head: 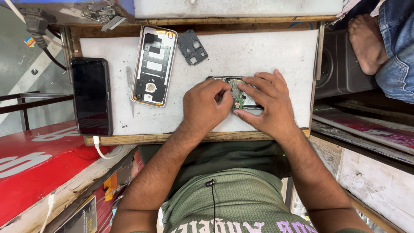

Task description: The person works at a repair bench transferring a phone motherboard into a replacement chassis. They align the main board with the midframe, press it into place, fit the battery and rear housing, then use a red-handled screwdriver to drive screws and secure the reassembled phone.

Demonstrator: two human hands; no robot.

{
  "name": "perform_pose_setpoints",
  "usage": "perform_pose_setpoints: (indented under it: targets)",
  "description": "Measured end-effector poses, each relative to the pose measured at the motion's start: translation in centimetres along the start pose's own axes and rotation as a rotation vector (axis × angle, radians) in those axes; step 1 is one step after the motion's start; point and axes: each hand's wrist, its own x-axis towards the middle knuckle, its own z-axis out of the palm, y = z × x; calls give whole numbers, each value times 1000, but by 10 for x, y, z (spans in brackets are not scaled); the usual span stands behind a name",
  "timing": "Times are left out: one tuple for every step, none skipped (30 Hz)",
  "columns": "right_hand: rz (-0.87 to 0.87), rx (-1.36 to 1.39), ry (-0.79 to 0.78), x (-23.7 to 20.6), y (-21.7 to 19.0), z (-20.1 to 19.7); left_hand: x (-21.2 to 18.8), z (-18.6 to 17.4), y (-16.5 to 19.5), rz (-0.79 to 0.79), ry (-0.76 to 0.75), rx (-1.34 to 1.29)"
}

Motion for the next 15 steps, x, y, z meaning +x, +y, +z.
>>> perform_pose_setpoints:
  targets:
    - [-1, 0, -3, 0, 0, 0, 0, 0, 0, -3, 37, -26]
    - [-2, 2, -2, 0, -1, 1, 0, 1, 1, 15, 40, -12]
    - [-2, 5, -1, 0, -1, 1, 0, 1, 0, 33, 43, 1]
    - [-1, 6, 1, 0, -1, 1, -1, 1, 0, 52, 46, 14]
    - [-1, 8, -1, -1, -1, 1, -1, 1, 0, 29, 6, 31]
    - [0, 10, -1, -2, -1, 1, -1, 1, -1, 9, -34, 49]
    - [2, 11, 1, -2, -1, 1, -1, 1, -2, -9, -76, 68]
    - [2, 9, 3, -3, 0, 0, -2, 1, -2, -12, -70, 58]
    - [2, 5, 5, -3, 0, 0, -1, 1, -3, -14, -65, 48]
    - [0, 4, 8, -2, 0, 0, -1, 1, -3, -17, -57, 41]
    - [4, 6, 6, -3, 0, 0, -1, 2, -3, 7, -11, 25]
    - [5, 9, 3, -2, 0, 0, -1, 4, -2, 29, 36, 11]
    - [4, 11, 1, -2, 0, 0, -2, 4, -2, 53, 85, -4]
    - [2, 10, 0, -2, 0, 0, -2, 4, -2, 62, 81, 20]
    - [2, 9, -1, -2, -1, 0, -2, 4, -1, 71, 76, 42]
